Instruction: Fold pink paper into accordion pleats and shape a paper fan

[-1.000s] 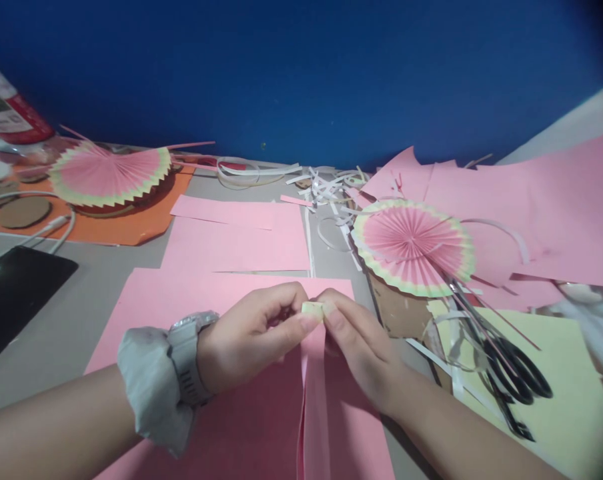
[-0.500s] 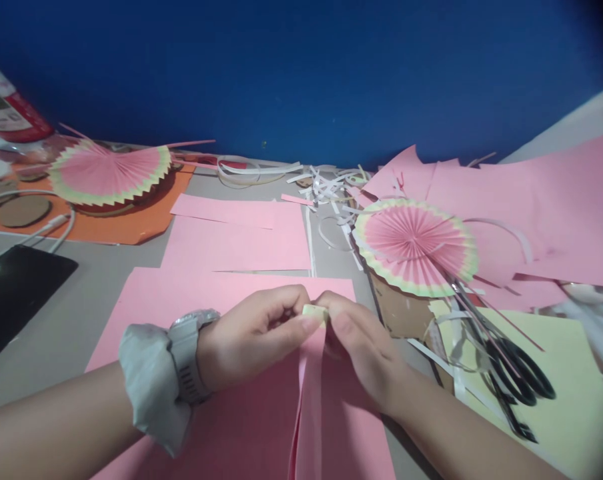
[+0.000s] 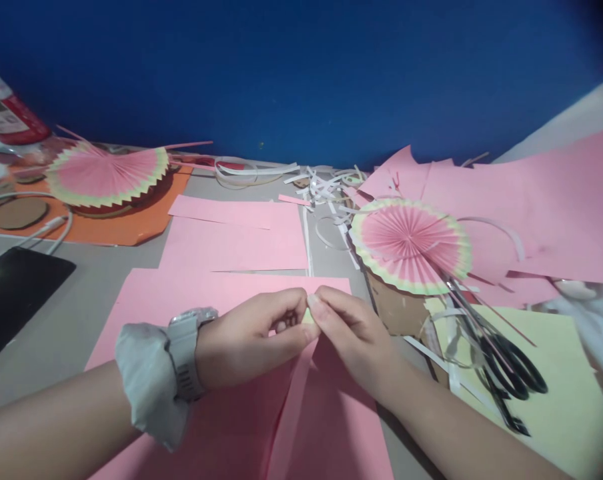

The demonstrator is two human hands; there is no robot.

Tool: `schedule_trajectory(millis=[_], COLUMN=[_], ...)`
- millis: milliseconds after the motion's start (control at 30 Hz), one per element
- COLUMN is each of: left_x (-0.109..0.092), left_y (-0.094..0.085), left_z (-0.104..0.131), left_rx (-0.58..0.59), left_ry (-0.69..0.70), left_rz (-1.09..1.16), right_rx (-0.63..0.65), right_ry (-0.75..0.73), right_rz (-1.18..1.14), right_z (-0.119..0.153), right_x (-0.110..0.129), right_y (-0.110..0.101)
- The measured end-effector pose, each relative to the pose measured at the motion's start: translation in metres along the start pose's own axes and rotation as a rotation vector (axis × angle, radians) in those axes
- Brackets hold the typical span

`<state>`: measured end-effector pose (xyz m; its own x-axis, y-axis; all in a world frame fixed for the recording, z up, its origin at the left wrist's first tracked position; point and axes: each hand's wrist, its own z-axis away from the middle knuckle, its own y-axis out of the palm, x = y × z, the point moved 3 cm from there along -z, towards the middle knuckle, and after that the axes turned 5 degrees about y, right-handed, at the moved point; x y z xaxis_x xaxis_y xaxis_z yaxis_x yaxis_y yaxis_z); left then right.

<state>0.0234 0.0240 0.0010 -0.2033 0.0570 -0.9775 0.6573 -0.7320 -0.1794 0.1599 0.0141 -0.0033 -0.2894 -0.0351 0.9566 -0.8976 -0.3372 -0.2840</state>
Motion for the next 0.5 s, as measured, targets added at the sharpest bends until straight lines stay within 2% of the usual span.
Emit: schedule_trajectory(millis=[100, 200, 333, 500], left_x=[-0.003, -0.003, -0.001, -0.005], left_y=[0.004, 0.005, 0.008, 0.013], left_z=[0.002, 0.002, 0.001, 0.003], left_rx=[-0.013, -0.085, -0.186, -0.224], left_ry=[-0.001, -0.05, -0.125, -0.13], left_rz=[-0.021, -0.091, -0.179, -0.261], right_rx=[-0.162, -0.273, -0.319, -0.322], right_ry=[0.005, -0.004, 0.023, 0.07], right_rz=[0.002, 0.011, 0.013, -0.047], right_z=[-0.001, -0.003, -0.005, -0.004], right_x=[-0.002, -0.004, -0.007, -0.011], right_y=[-0.006, -0.011, -0.012, -0.011])
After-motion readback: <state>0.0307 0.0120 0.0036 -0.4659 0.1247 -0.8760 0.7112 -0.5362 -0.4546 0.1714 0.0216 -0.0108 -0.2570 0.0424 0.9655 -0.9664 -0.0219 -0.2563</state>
